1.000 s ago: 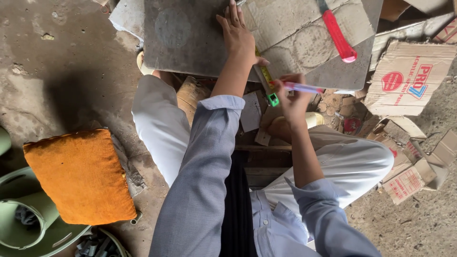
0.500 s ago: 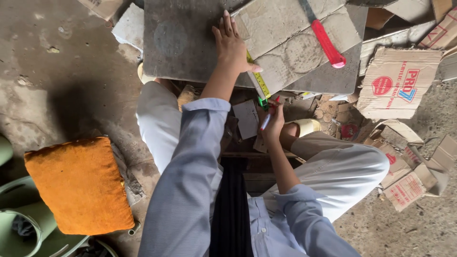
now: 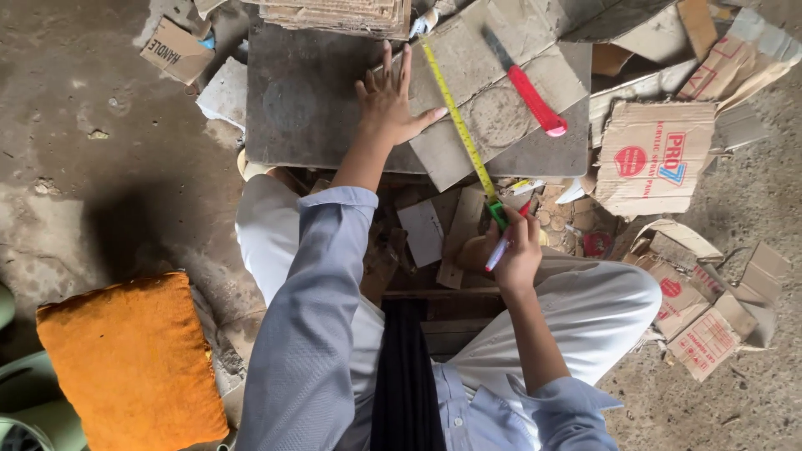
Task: The person sits on the floor and uses a red utility knife to scrape a flat cardboard piece. They then use a tape measure and a red marker to measure and mark lines on the cardboard. The person repeats measuring and marking on different sections of the cardboard.
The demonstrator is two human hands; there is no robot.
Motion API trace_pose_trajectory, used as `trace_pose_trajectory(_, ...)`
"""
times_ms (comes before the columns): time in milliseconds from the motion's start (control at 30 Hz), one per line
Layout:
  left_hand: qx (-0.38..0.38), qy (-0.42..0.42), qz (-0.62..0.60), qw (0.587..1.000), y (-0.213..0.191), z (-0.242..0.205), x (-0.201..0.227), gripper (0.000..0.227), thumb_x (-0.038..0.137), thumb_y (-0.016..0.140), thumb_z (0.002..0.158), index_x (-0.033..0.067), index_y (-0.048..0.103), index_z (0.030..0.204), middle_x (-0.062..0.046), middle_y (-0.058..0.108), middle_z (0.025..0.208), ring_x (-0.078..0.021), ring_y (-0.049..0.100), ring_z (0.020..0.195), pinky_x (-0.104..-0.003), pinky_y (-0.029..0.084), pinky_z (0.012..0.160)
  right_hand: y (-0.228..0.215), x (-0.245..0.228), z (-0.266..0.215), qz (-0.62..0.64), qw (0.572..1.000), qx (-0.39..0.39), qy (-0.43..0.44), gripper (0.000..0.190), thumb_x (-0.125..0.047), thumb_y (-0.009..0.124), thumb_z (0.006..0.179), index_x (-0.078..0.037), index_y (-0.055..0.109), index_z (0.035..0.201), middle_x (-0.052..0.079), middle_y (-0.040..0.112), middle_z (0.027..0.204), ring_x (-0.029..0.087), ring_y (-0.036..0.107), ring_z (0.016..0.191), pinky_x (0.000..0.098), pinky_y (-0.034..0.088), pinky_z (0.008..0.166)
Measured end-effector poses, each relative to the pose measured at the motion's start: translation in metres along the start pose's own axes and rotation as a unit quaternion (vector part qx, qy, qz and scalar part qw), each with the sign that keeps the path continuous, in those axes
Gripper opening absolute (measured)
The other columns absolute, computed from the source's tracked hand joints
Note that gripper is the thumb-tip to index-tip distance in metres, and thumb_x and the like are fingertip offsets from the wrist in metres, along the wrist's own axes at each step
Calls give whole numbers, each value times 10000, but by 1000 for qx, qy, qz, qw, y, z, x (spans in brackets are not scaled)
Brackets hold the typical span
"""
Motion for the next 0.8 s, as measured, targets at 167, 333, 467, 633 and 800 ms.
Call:
trace_pose_trajectory(167, -74, -3, 45, 996, -17, 0, 26, 1080, 964, 248, 886, 311, -114, 1667, -34, -352, 1602, -395, 297, 1558, -720, 145, 1212, -16, 4, 17, -126, 991, 1, -46, 282, -206, 763, 998, -188, 670, 1264, 90, 623, 1158, 231, 693, 728, 335, 504, 397)
trace_pose_trajectory(333, -48, -25, 51, 997, -14, 7, 28, 1113, 994, 232, 894, 278, -205, 1625, -172, -301, 1624, -395, 149, 1607, -675, 180, 1222, -16, 2, 31, -151, 985, -10, -83, 299, -185, 791, 965, -178, 673, 1240, 100, 624, 1156, 227, 720, 831, 327, 526, 379)
trace_pose_trajectory(467, -76, -45, 66, 994, -11, 13, 33, 1116, 994, 162, 839, 295, -96, 1669, -169, -393, 1545, -365, 9, 1611, -671, 146, 1237, -19, 0, 38, -182, 978, -22, -102, 246, -225, 771, 973, -190, 684, 1201, 55, 602, 1098, 205, 675, 677, 322, 463, 345)
trace_pose_trajectory(633, -11, -68, 9, 998, 4, 24, 28, 1319, 1017, 284, 908, -11, -205, 1574, -234, -289, 1618, -393, -18, 1604, -654, 139, 1243, -31, -1, 46, -196, 975, -87, -66, 226, -277, 734, 997, -221, 677, 1208, 47, 588, 1083, 238, 644, 595, 363, 432, 296)
trace_pose_trajectory(800, 1, -69, 12, 998, 7, 29, 26, 1269, 1036, 421, 950, 213, -322, 1567, -251, -346, 1595, -380, 266, 1599, -683, 171, 1230, -34, 1, 53, -243, 961, -77, -107, 286, -92, 732, 935, -292, 711, 1138, 37, 611, 1003, 258, 644, 629, 340, 329, 279)
Point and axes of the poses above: each hand's wrist, its own z-axis towards the middle knuckle, its own y-axis out of the palm, x = y × z, the point moved 1 cm from there along z, towards the middle knuckle
